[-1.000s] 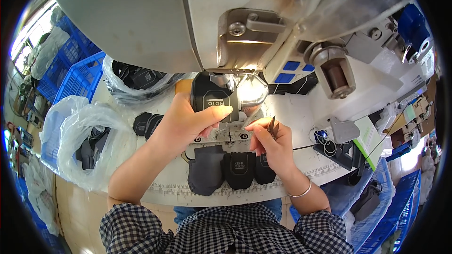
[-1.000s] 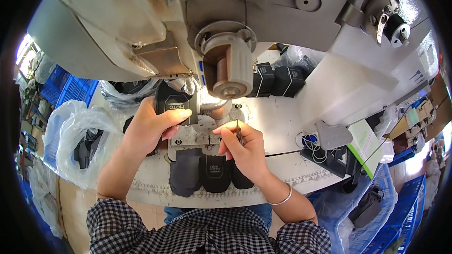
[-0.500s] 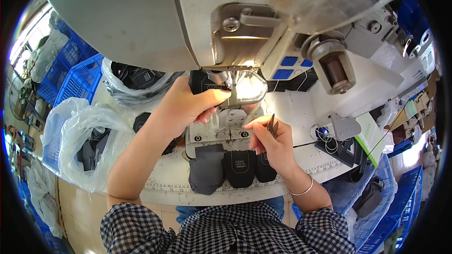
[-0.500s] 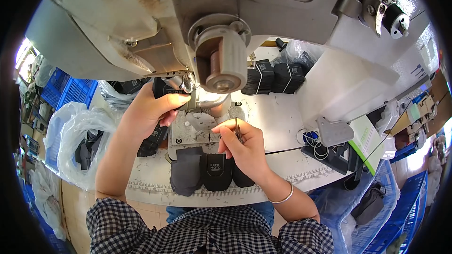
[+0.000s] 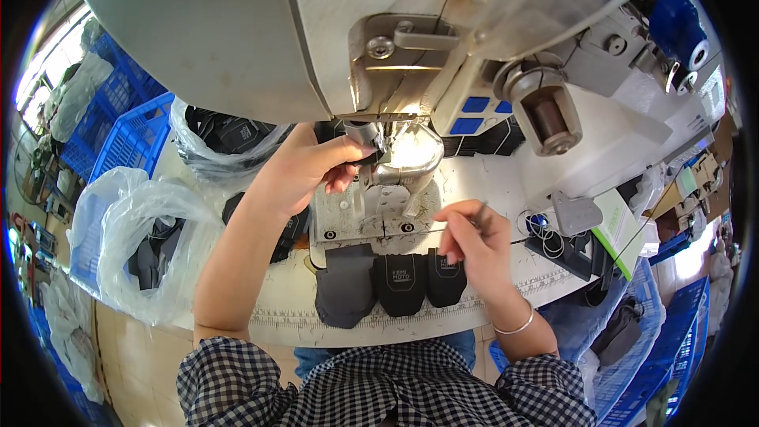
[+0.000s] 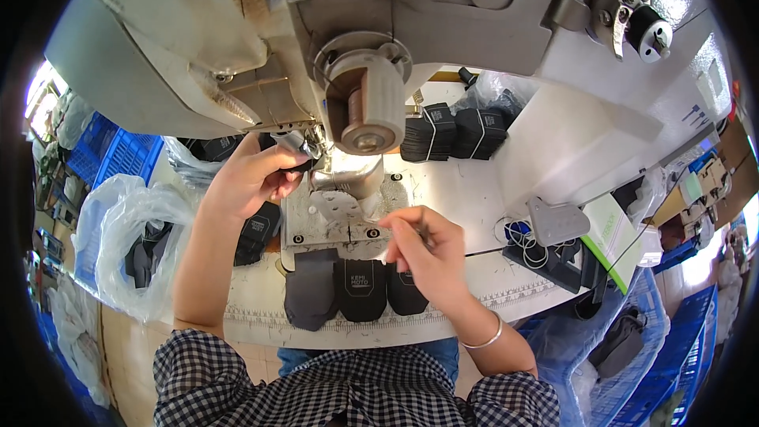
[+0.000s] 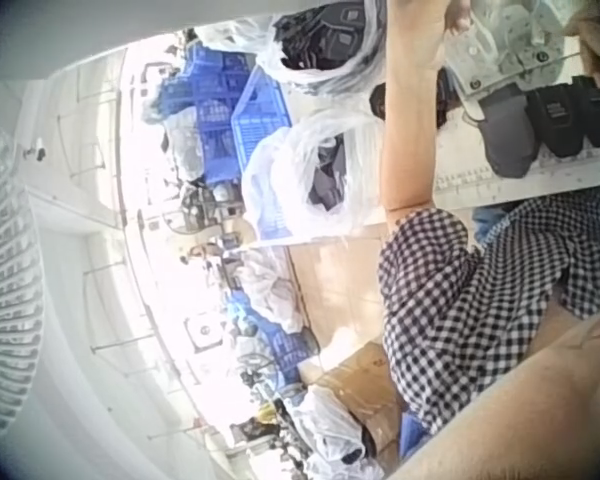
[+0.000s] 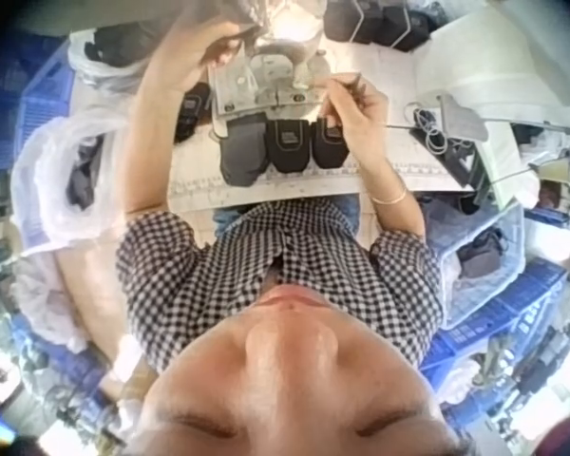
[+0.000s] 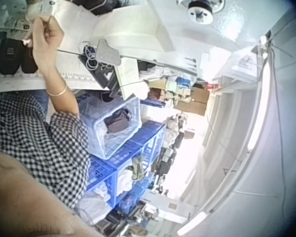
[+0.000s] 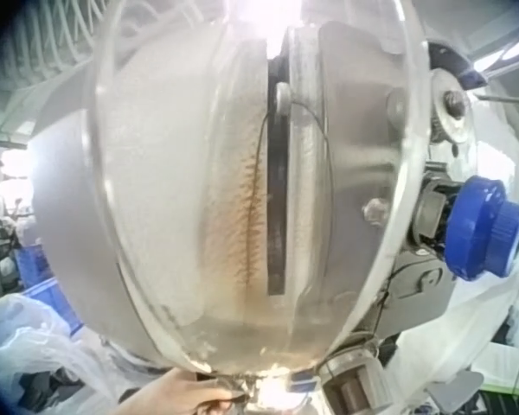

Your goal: Use an industrial sewing machine to join components of a shoe.

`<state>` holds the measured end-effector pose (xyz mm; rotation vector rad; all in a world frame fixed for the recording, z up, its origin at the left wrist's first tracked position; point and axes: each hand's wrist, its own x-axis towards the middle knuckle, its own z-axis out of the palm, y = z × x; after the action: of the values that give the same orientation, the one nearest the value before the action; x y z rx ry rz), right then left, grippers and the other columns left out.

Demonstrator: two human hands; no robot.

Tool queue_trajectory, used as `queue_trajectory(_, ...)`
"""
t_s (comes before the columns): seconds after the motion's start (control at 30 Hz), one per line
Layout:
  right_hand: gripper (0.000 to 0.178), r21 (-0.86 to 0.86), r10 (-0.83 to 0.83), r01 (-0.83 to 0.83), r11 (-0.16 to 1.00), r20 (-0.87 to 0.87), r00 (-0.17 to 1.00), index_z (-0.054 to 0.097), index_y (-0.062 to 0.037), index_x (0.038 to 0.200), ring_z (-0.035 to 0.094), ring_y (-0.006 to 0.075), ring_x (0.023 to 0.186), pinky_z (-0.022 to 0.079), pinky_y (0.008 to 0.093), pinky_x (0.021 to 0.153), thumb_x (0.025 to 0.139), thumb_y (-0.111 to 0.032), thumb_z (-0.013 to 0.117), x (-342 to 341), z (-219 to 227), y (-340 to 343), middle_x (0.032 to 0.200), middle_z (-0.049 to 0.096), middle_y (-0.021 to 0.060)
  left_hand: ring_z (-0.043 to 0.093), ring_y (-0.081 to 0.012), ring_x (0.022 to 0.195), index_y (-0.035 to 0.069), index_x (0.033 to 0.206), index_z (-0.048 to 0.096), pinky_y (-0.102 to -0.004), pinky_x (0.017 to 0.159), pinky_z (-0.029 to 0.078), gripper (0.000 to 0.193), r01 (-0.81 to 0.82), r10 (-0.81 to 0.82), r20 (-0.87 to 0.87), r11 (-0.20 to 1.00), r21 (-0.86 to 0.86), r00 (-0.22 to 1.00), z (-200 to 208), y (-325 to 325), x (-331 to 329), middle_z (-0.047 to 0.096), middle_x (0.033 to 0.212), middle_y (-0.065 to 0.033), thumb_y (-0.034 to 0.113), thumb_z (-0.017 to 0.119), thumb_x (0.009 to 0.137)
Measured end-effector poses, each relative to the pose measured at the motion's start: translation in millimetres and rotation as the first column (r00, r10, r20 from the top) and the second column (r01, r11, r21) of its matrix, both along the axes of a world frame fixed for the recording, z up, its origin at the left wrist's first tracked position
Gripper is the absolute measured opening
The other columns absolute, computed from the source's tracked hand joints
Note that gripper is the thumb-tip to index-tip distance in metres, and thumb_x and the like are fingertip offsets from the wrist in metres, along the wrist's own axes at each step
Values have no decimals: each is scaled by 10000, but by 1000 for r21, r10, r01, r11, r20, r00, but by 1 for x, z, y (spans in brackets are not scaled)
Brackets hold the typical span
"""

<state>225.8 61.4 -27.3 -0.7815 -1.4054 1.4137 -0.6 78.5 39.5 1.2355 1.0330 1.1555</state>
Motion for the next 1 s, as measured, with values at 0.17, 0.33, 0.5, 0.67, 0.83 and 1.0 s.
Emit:
queue_trajectory(0.17, 126, 474, -600, 487, 734, 115, 792, 605, -6, 786, 485, 27, 499, 317, 165, 419, 843, -71, 513, 60, 0, 3, 539, 518, -13, 447, -101, 453, 4, 755, 544, -218, 388, 281, 91, -42, 42, 2, 999, -5, 999, 2, -1, 2, 488, 577, -29, 88, 577, 752)
queue_trajectory(0.33, 150, 767, -913, 495, 407, 343, 219, 505, 19, 671, 445, 91, 448, 319, 238, 428, 781, -66, 563, 140, 5, 24, 489, 442, 82, 449, -94, 448, -2, 783, 559, -213, 392, 301, 87, -13, 13, -39, 1000, -3, 999, 4, 2, -1, 507, 574, -37, 74, 588, 753)
queue_trajectory(0.5, 187, 682, -781, 390, 618, 590, 205, 438, 24, 653, 474, 234, 478, 362, 322, 483, 728, -73, 580, 146, -1, 33, 537, 463, 140, 447, -85, 428, 8, 775, 556, -199, 387, 316, 82, -34, 33, -55, 999, -9, 998, 2, 2, 0, 508, 561, -36, 75, 597, 750)
queue_trajectory(0.67, 167, 669, -757, 382, 638, 634, 156, 433, 20, 674, 495, 302, 529, 383, 362, 523, 702, -67, 573, 138, 2, 32, 601, 507, 168, 435, -72, 422, 7, 774, 535, -191, 367, 316, 92, -53, 53, -20, 999, -4, 998, 1, -1, 2, 493, 558, -25, 68, 594, 739)
queue_trajectory(0.83, 163, 688, -785, 400, 605, 600, 156, 432, 18, 678, 476, 295, 514, 378, 349, 519, 704, -62, 572, 138, 0, 30, 593, 493, 165, 425, -66, 422, -1, 778, 530, -186, 365, 309, 93, -23, 23, 4, 999, 36, 1000, -3, 0, 2, 480, 563, -16, 57, 586, 731)
queue_trajectory(1.0, 168, 702, -795, 389, 596, 584, 164, 428, 19, 674, 466, 292, 507, 373, 348, 514, 706, -57, 574, 138, -2, 30, 586, 486, 163, 420, -64, 419, -2, 775, 530, -186, 365, 309, 99, -32, 30, 35, 998, 58, 999, -1, -3, 4, 474, 555, -17, 62, 586, 725)
